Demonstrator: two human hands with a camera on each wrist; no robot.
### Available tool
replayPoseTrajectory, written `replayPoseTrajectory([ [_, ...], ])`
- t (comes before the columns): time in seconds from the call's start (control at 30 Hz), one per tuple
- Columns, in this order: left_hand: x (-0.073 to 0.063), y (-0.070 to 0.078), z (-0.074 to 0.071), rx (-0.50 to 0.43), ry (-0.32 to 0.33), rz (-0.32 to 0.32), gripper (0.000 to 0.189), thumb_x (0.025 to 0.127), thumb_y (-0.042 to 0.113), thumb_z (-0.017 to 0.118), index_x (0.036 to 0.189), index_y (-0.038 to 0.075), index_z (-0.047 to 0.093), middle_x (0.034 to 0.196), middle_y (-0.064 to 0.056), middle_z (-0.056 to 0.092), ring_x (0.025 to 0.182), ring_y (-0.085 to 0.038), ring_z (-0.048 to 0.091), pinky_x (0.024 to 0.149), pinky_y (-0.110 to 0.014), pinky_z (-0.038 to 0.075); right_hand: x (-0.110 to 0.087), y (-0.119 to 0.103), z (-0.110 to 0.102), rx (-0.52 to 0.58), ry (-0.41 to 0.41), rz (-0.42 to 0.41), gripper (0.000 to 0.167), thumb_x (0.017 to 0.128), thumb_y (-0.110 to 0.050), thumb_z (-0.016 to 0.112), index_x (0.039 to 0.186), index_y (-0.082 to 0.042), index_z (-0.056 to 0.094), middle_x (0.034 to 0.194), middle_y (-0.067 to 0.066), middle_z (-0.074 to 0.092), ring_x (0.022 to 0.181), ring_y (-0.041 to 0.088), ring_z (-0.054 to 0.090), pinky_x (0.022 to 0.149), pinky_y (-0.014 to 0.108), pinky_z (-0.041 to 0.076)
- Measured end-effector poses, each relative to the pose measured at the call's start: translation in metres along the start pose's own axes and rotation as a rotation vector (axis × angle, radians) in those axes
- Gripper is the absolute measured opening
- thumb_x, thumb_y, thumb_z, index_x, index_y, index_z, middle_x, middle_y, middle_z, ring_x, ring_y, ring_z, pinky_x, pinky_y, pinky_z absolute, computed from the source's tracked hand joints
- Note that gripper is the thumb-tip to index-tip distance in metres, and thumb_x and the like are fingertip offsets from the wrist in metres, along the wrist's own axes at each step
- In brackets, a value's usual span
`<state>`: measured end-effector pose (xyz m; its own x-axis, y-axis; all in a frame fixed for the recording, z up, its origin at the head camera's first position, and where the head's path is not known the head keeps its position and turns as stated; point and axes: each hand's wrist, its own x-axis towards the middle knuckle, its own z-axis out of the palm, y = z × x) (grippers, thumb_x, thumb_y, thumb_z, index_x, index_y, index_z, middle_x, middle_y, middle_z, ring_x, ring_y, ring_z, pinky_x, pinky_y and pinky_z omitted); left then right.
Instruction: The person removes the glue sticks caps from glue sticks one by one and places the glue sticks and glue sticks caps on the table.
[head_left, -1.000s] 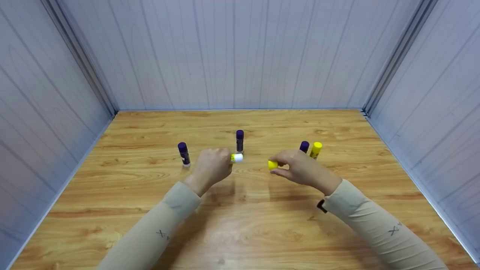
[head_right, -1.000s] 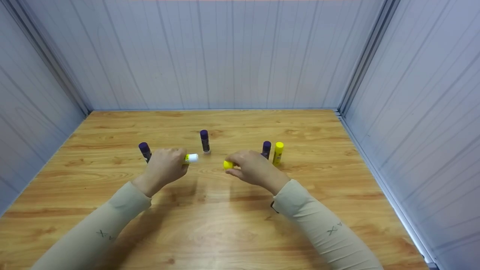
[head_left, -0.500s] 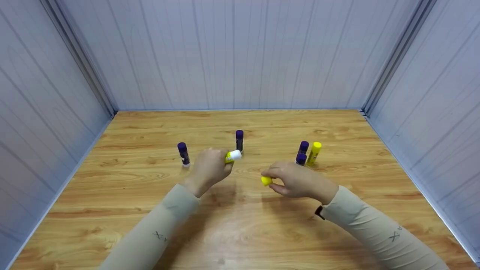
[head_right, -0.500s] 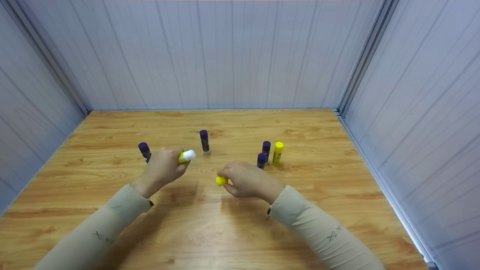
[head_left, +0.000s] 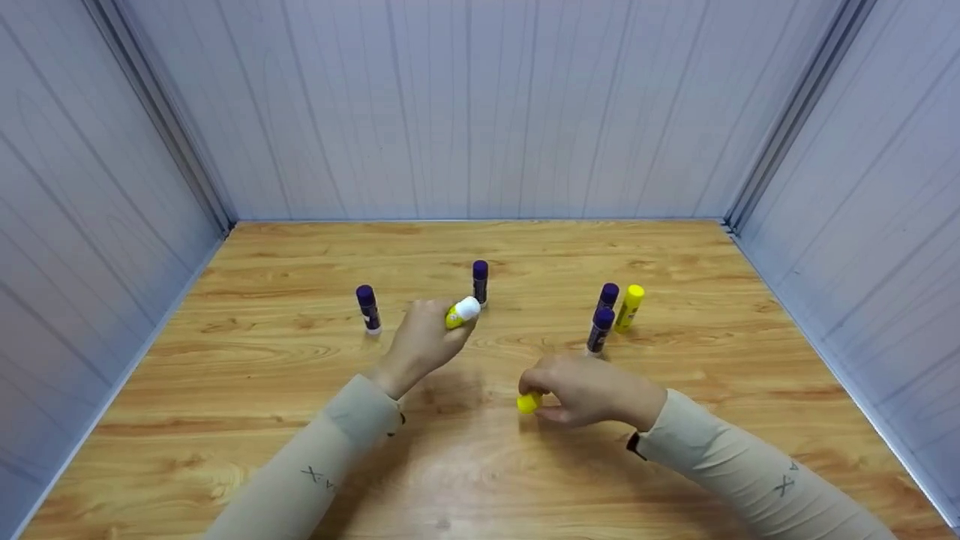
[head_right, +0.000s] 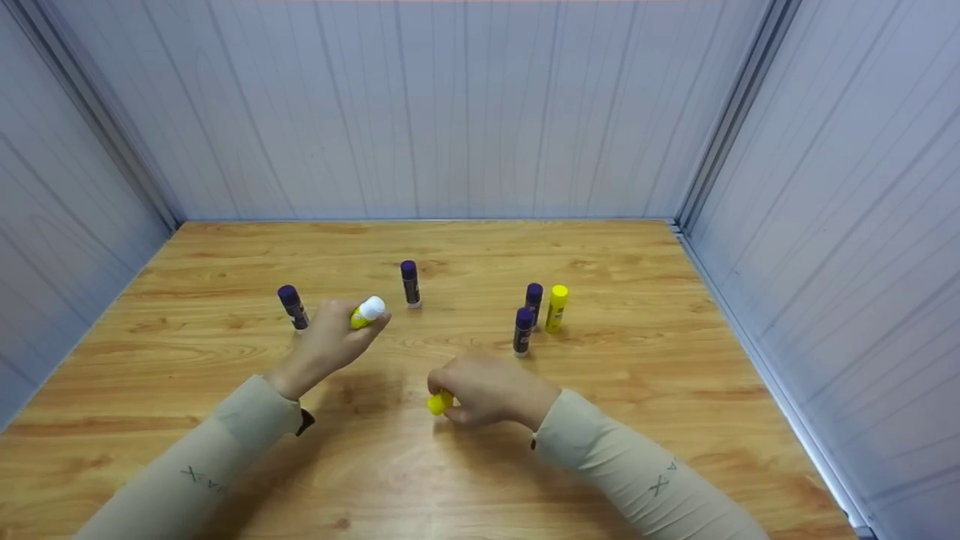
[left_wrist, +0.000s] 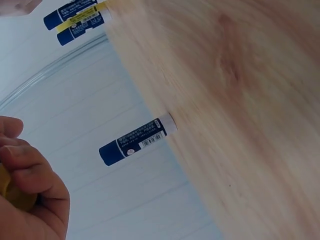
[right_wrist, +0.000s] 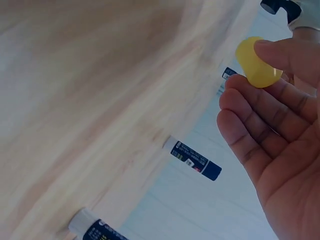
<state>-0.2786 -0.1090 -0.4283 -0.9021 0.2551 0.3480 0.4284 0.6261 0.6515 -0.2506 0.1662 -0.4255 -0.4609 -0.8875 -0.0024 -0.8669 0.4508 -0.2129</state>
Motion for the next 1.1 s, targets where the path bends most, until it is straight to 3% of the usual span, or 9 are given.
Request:
replayPoseTrajectory([
  [0.2, -0.002, 0.001, 0.000, -0.164, 0.005, -0.040, 0.032, 0.106, 0.023, 0.071, 0.078, 0.009, 0.065, 0.062, 0.003, 0.047, 0.055, -0.012, 0.042, 0.058, -0.029, 0.041, -0.001, -0.003, 0.007, -0.006, -0.057, -0.020, 0.023, 0.095, -0.016, 0.081, 0.116, -0.008, 0.074, 0.103, 0.003, 0.075, 0.090, 0.013, 0.067, 0.082, 0.031, 0.059],
  [0.43, -0.004, 0.002, 0.001, -0.267, -0.031, -0.048, 0.042, 0.106, 0.026, 0.071, 0.070, 0.016, 0.053, 0.062, 0.005, 0.040, 0.055, -0.012, 0.035, 0.056, -0.027, 0.034, -0.002, -0.003, 0.017, 0.035, -0.089, -0.056, 0.018, 0.094, -0.017, 0.081, 0.108, -0.009, 0.075, 0.097, 0.000, 0.074, 0.084, 0.007, 0.061, 0.080, 0.025, 0.056],
  [0.6, -0.005, 0.002, 0.002, -0.347, -0.051, -0.044, 0.038, 0.107, 0.026, 0.071, 0.073, 0.016, 0.056, 0.064, 0.005, 0.037, 0.058, -0.014, 0.034, 0.059, -0.028, 0.033, 0.000, -0.004, 0.022, 0.101, -0.129, -0.051, 0.014, 0.094, -0.016, 0.081, 0.105, -0.010, 0.076, 0.094, -0.002, 0.073, 0.080, 0.002, 0.057, 0.077, 0.021, 0.054],
  [0.83, -0.008, 0.003, 0.004, -0.392, -0.089, -0.054, 0.036, 0.108, 0.028, 0.071, 0.078, 0.014, 0.056, 0.068, 0.002, 0.040, 0.062, -0.015, 0.037, 0.063, -0.029, 0.035, 0.000, -0.004, 0.024, 0.151, -0.175, -0.024, 0.013, 0.093, -0.015, 0.082, 0.104, -0.009, 0.077, 0.090, -0.004, 0.072, 0.076, -0.001, 0.054, 0.072, 0.017, 0.050],
  [1.1, -0.010, 0.005, 0.005, -0.450, -0.165, -0.060, 0.026, 0.109, 0.029, 0.068, 0.093, 0.009, 0.061, 0.075, -0.001, 0.043, 0.066, -0.017, 0.038, 0.066, -0.031, 0.037, 0.001, -0.004, 0.026, 0.170, -0.184, -0.019, 0.010, 0.094, -0.014, 0.082, 0.102, -0.010, 0.077, 0.084, -0.005, 0.069, 0.071, -0.002, 0.051, 0.067, 0.015, 0.047],
])
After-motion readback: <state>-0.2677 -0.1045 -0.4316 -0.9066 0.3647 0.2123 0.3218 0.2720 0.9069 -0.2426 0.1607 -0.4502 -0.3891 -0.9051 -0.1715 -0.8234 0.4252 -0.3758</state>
